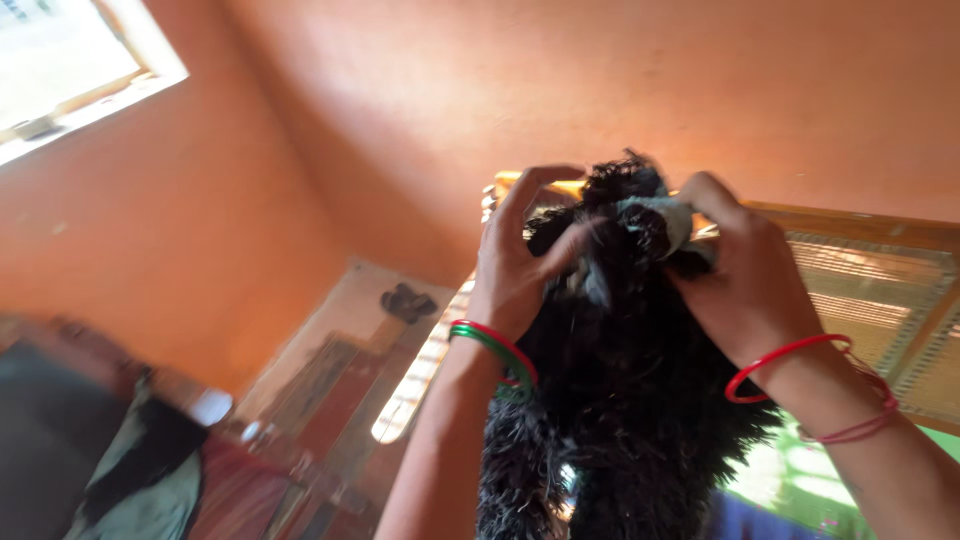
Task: The person unfolds a black and white shaggy rug and places it on a wooden cot. They then repeatedly pat, rub, and smooth the rug's surface with both hands to fluff the fibers and spread it evenly across the cot.
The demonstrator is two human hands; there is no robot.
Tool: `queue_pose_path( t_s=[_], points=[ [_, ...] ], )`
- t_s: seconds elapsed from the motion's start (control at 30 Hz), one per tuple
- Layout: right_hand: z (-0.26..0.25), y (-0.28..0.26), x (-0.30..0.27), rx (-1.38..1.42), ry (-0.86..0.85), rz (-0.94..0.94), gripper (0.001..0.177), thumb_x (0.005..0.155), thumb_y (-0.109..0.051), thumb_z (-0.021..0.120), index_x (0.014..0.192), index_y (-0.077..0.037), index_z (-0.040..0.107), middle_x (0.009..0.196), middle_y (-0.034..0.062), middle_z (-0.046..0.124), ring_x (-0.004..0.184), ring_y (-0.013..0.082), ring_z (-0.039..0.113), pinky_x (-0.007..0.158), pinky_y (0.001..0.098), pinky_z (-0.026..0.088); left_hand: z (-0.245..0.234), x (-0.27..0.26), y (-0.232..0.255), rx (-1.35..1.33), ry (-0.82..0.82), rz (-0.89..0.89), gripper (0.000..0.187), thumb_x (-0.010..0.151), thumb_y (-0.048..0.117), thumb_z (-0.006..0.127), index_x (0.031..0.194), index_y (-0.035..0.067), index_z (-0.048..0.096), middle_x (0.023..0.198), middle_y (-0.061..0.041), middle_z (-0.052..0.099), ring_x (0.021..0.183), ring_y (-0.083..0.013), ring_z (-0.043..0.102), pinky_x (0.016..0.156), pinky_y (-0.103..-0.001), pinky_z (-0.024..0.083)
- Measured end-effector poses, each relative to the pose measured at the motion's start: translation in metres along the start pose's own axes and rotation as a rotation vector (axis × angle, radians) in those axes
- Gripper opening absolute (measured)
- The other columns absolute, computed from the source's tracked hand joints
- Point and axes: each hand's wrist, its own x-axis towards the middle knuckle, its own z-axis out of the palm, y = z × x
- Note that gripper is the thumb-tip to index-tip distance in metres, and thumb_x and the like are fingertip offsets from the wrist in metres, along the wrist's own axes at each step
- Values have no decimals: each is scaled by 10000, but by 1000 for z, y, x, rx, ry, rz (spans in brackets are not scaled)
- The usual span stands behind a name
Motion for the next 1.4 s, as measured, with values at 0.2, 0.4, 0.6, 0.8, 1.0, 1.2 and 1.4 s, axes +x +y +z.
queue_pose_path(
  t_s=[0.2, 0.4, 0.6, 0.8, 1.0, 1.2, 1.4],
  points=[
    [-10, 12, 26, -63, -102, 58, 366, 701, 30, 734, 1016, -81, 583, 837, 158, 711, 771, 365, 718, 624, 438, 509, 29, 35, -14, 139, -321, 100, 976, 602, 375, 953, 1390, 22, 498, 1253, -228, 684, 1197, -327, 658, 969, -404, 526],
    [-24, 40, 36, -177, -60, 28, 382, 739, 142, 642, 1060, -56, 578, 931, 154, 707, 763, 359, 671, 642, 457, 474, 75, 49, -18, 231, -208, 74, 629, 669, 174, 826, 1254, 72, 621, 1017, -200, 753, 994, -390, 715, 823, -439, 569],
    [-66, 81, 26, -139, -3, 11, 453, 726, 126, 702, 1119, -58, 570, 1112, 84, 709, 777, 267, 686, 668, 411, 520, 136, 58, 5, 181, -54, 96, 519, 716, 119, 775, 1217, 92, 642, 999, -171, 752, 977, -388, 719, 788, -434, 574],
    [-135, 140, 3, -184, -43, 142, 474, 729, 47, 759, 1156, -41, 572, 1140, 87, 720, 808, 274, 701, 696, 390, 555, 211, 62, 33, 144, 55, 135, 492, 732, 87, 759, 1207, 87, 630, 1044, -143, 762, 977, -350, 743, 813, -397, 594],
    [-185, 212, -31, -174, -154, 233, 339, 821, -80, 745, 1134, -33, 623, 1050, 137, 761, 896, 285, 751, 734, 402, 583, 284, 48, 50, 160, 93, 129, 500, 743, 73, 771, 1222, 90, 630, 1064, -131, 766, 999, -348, 745, 829, -394, 597],
    [-201, 250, -56, -126, -64, 24, 303, 987, -134, 627, 1236, 35, 591, 1090, 256, 695, 999, 452, 664, 813, 470, 524, 318, 46, 59, 189, 72, 72, 493, 773, 74, 768, 1238, 114, 610, 1037, -109, 770, 956, -319, 768, 780, -387, 602],
    [-228, 256, -54, -154, -165, 281, 376, 942, -279, 717, 1159, 15, 632, 953, 240, 721, 870, 397, 689, 752, 464, 522, 349, 57, 63, 187, 83, 121, 504, 787, 36, 744, 1260, 120, 591, 1062, -113, 771, 985, -334, 763, 789, -392, 604]
  ],
)
